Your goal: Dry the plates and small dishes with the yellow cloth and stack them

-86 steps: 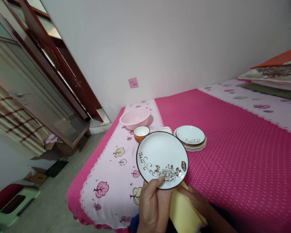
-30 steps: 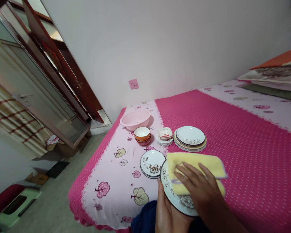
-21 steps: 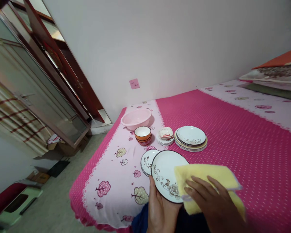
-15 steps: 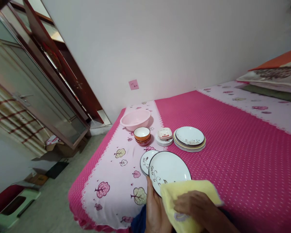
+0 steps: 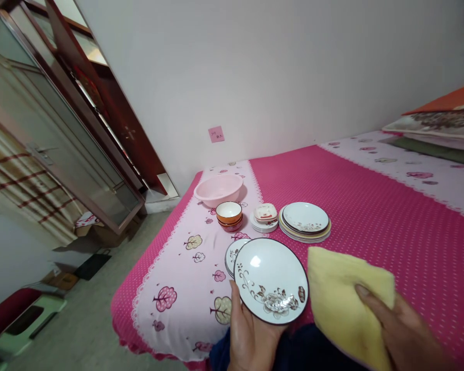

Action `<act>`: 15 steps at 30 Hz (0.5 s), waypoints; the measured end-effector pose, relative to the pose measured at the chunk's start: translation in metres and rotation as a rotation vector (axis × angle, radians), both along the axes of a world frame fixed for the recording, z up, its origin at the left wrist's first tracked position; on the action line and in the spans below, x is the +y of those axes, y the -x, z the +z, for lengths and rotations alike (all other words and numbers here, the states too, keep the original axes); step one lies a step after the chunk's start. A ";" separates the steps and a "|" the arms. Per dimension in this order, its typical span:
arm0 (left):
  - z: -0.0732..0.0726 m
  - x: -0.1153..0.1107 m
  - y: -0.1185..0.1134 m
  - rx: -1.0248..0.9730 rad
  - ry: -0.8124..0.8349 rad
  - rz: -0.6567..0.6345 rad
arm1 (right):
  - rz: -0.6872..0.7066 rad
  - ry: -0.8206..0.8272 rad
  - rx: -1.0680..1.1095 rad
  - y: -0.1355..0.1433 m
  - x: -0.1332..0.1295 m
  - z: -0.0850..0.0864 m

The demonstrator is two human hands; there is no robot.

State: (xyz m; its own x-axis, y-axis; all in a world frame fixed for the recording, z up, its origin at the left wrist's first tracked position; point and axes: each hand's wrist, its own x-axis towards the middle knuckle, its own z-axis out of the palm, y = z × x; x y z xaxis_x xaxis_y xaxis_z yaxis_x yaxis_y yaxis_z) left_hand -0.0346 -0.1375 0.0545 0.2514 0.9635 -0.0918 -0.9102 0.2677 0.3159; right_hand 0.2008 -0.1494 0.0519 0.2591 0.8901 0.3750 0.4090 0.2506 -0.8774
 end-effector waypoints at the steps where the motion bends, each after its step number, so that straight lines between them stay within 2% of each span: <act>1: 0.000 0.000 -0.001 0.000 -0.017 -0.021 | -0.046 0.127 0.130 0.008 0.001 0.001; 3: -0.001 -0.001 -0.003 -0.008 -0.031 -0.076 | -0.078 0.388 0.333 0.026 0.004 0.005; 5: -0.002 -0.001 -0.003 -0.021 -0.030 -0.118 | -0.027 0.503 0.454 0.040 0.008 0.007; 8: -0.003 -0.002 -0.002 -0.024 -0.035 -0.130 | 0.068 0.530 0.535 0.051 0.011 0.007; 12: 0.003 -0.003 -0.003 -0.036 -0.022 -0.147 | 0.060 0.523 0.540 0.058 0.011 0.007; 15: 0.008 -0.004 -0.005 -0.051 -0.022 -0.156 | 0.104 0.482 0.560 0.061 0.010 0.009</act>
State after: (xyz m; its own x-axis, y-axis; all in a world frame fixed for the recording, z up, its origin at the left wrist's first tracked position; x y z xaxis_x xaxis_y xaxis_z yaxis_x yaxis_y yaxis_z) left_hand -0.0300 -0.1411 0.0627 0.4024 0.9139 -0.0539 -0.8731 0.4008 0.2776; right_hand 0.1399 -0.1392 0.0605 0.2019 0.9530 -0.2259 -0.1361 -0.2011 -0.9701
